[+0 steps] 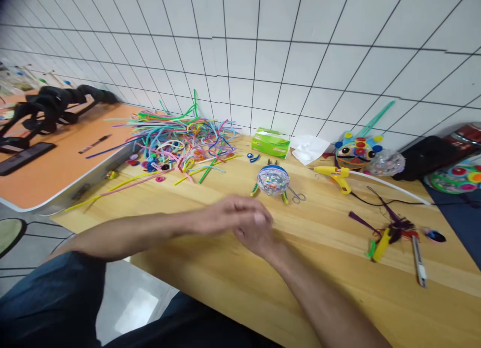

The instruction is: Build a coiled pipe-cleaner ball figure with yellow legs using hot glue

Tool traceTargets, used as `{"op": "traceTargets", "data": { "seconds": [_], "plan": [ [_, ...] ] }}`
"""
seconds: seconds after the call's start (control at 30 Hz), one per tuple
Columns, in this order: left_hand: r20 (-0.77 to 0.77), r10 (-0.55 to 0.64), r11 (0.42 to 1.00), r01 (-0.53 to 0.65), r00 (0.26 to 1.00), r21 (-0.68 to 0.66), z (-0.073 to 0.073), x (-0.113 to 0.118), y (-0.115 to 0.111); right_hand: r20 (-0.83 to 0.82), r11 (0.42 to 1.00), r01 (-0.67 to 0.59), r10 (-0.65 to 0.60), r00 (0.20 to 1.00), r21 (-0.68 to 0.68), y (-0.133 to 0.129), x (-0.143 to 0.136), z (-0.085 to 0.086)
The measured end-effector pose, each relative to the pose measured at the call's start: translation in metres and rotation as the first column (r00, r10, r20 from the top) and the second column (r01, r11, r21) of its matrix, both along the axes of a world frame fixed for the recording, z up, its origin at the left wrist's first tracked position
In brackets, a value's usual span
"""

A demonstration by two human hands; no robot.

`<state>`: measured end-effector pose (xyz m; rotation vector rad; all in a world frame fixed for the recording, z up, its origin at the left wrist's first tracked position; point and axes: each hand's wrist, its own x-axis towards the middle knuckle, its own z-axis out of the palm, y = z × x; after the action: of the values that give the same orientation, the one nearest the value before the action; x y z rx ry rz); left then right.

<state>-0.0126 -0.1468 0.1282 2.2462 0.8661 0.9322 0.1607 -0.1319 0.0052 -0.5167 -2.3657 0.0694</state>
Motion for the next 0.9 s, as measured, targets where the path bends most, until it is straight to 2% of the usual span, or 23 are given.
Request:
{"op": "traceTargets", "data": {
  "seconds": [0.07,0.13,0.2,0.23,0.27,0.37,0.47,0.53,0.6,0.77,0.9],
  "plan": [
    [0.107,0.197,0.980,-0.192,0.975,-0.058,-0.003,-0.044,0.045,-0.016,1.000,-0.015,0.015,1.000,-0.009,-0.003,0.000,0.003],
    [0.151,0.404,0.915,-0.401,0.902,-0.054,-0.006,-0.091,0.090,-0.033,0.999,-0.040,0.039,0.999,-0.014,-0.006,0.000,0.007],
    [0.140,0.611,0.789,-0.613,0.779,-0.035,-0.008,-0.138,0.132,-0.033,0.999,-0.052,0.051,0.998,-0.012,-0.007,0.001,0.013],
    [0.026,0.768,0.639,-0.769,0.640,0.039,-0.009,-0.159,0.150,-0.028,0.999,-0.053,0.053,0.998,-0.006,-0.008,0.001,0.015],
    [-0.012,0.820,0.572,-0.819,0.572,0.055,-0.010,-0.178,0.165,-0.020,0.998,-0.055,0.055,0.998,0.001,-0.008,0.001,0.017],
    [-0.079,0.862,0.507,-0.856,0.501,0.097,-0.015,-0.217,0.196,0.008,0.998,-0.057,0.057,0.998,0.024,-0.009,0.000,0.022],
    [-0.361,0.869,0.430,-0.879,0.340,0.207,-0.021,-0.238,0.212,0.031,0.999,-0.047,0.046,0.998,0.026,-0.010,-0.001,0.023],
    [-0.466,0.842,0.418,-0.874,0.271,0.247,-0.027,-0.248,0.219,0.038,0.999,-0.044,0.043,0.998,0.020,-0.011,-0.001,0.022],
    [-0.525,0.817,0.426,-0.864,0.239,0.268,-0.032,-0.256,0.224,0.043,0.999,-0.044,0.044,0.998,0.012,-0.011,-0.001,0.021],
    [-0.578,0.780,0.473,-0.831,0.241,0.292,-0.042,-0.264,0.218,0.056,0.999,-0.050,0.050,0.997,-0.010,-0.009,0.000,0.020],
    [-0.577,0.777,0.496,-0.811,0.253,0.312,-0.048,-0.254,0.200,0.057,0.997,-0.065,0.067,0.996,-0.029,-0.008,0.001,0.021]
  ]
}}
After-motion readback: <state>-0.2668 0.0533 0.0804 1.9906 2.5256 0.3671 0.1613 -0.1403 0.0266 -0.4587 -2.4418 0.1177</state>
